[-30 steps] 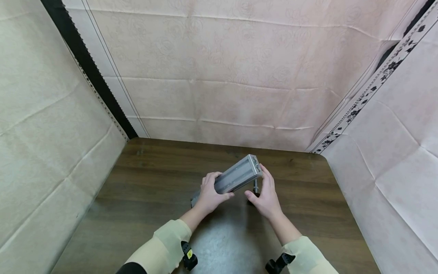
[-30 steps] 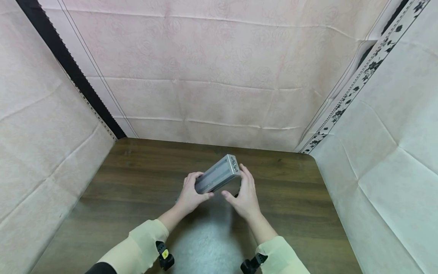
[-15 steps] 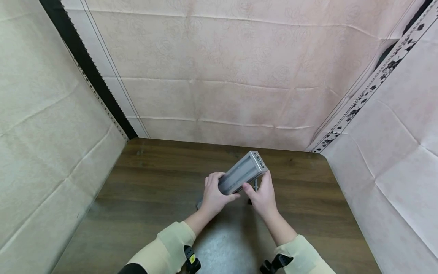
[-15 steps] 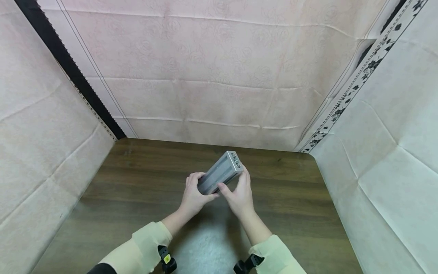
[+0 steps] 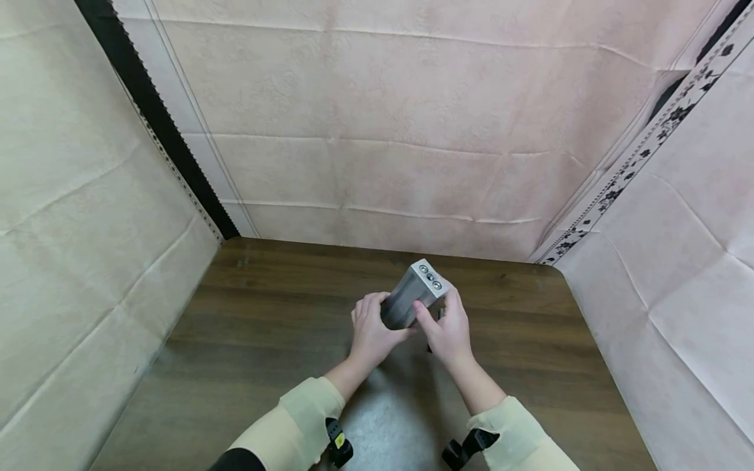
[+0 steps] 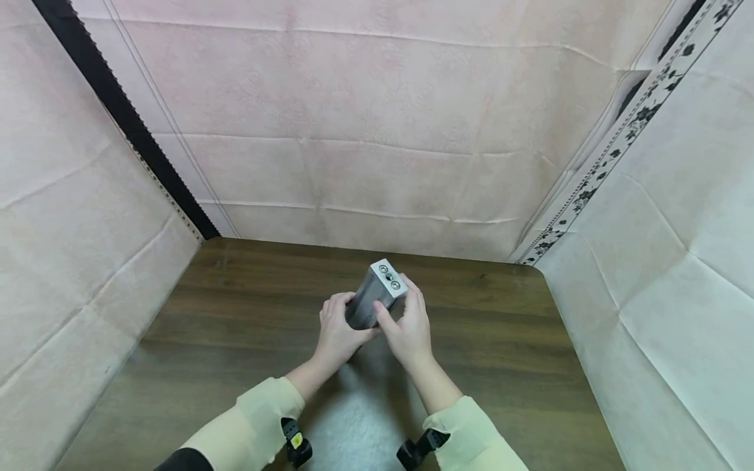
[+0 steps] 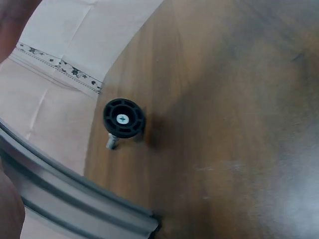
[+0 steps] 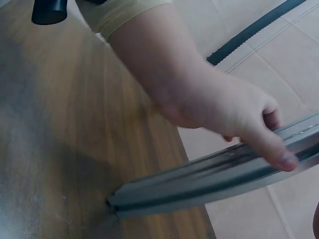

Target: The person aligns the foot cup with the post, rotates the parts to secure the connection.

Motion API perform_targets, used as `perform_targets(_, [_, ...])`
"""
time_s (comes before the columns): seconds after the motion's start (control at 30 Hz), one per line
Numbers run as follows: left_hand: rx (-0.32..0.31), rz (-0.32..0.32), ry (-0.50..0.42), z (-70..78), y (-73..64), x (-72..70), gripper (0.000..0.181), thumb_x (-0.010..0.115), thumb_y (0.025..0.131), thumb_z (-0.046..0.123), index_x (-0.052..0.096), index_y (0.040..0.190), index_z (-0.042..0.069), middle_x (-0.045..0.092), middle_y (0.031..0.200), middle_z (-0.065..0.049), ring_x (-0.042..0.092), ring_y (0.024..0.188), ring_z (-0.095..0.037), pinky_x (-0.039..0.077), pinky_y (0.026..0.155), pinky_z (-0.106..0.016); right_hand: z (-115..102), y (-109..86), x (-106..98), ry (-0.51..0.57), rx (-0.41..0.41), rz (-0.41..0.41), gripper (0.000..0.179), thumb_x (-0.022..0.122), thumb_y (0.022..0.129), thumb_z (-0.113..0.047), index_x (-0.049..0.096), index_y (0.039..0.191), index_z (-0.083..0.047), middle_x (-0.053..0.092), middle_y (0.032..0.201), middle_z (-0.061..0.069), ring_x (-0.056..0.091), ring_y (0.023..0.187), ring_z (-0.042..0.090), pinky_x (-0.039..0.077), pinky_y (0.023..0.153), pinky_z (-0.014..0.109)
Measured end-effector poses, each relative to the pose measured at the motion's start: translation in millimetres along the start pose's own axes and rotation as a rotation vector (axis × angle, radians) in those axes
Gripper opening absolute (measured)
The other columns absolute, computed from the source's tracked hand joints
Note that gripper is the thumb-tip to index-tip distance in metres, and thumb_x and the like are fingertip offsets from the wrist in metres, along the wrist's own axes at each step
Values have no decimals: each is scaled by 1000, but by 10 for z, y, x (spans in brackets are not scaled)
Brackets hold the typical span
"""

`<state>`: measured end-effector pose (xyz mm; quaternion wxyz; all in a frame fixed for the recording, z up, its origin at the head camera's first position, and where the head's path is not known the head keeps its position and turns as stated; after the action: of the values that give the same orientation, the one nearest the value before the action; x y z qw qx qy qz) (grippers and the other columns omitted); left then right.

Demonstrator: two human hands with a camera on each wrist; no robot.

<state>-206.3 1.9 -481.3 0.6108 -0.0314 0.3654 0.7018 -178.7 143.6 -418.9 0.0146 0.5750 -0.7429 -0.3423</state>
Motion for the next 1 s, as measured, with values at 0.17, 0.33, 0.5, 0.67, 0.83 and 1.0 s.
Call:
perform_targets(0.17, [35, 14, 9, 41, 30, 4, 74, 86, 57, 43, 53, 114, 8, 55, 109, -5, 46, 98, -24, 31, 87, -43, -9, 32, 27, -3, -67, -6, 45, 68, 82, -10, 51, 121, 4, 55, 122, 18, 53, 109, 29, 41, 88, 46])
perform_targets(0.33, [29, 23, 16, 85, 26, -22, 74, 83, 60, 46, 53, 116, 9, 55, 109, -4, 46, 97, -23, 31, 87, -43, -45, 81, 21, -16, -96, -21, 43, 69, 81, -9, 52, 118, 6, 57, 119, 21, 53, 110, 33, 40, 92, 49])
perform_targets(0.5, [40, 30, 12, 125, 27, -51, 81, 83, 59, 47, 51, 124, 11, 55, 111, -5, 46, 97, -23, 31, 87, -43, -70, 116, 4, -14, -86, -22, 38, 68, 82, -10, 54, 114, 6, 58, 114, 21, 55, 107, 32, 42, 90, 49])
perform_targets(0.67, [49, 44, 25, 135, 27, -71, 89, 85, 56, 46, 48, 129, 11, 55, 110, -6, 46, 95, -23, 31, 88, -43, -106, 133, -6, -5, -84, -37, 35, 67, 82, -10, 55, 112, 6, 60, 112, 21, 56, 104, 32, 42, 88, 51])
perform_targets(0.83, [52, 30, 29, 138, 45, -94, 92, 84, 56, 51, 46, 130, 11, 55, 110, -5, 46, 95, -22, 31, 88, -42, -144, 157, -24, 13, -50, -90, 35, 65, 85, -11, 55, 114, 4, 60, 114, 20, 55, 107, 31, 41, 90, 50])
perform_targets(1.0, [24, -20, 6, 112, 48, -113, 89, 85, 57, 50, 47, 127, 11, 54, 110, -3, 45, 95, -21, 32, 87, -43, -147, 169, -31, 42, -13, -191, 35, 64, 87, -11, 54, 117, 3, 60, 114, 18, 54, 107, 28, 42, 89, 51])
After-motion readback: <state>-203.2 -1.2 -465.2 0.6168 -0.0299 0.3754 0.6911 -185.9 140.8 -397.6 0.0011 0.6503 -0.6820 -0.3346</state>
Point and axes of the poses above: each hand's wrist, its own y-axis towards the middle knuckle, its own x-axis out of the palm, z = x × y, the point moved 2 cm from there along y, towards the middle knuckle
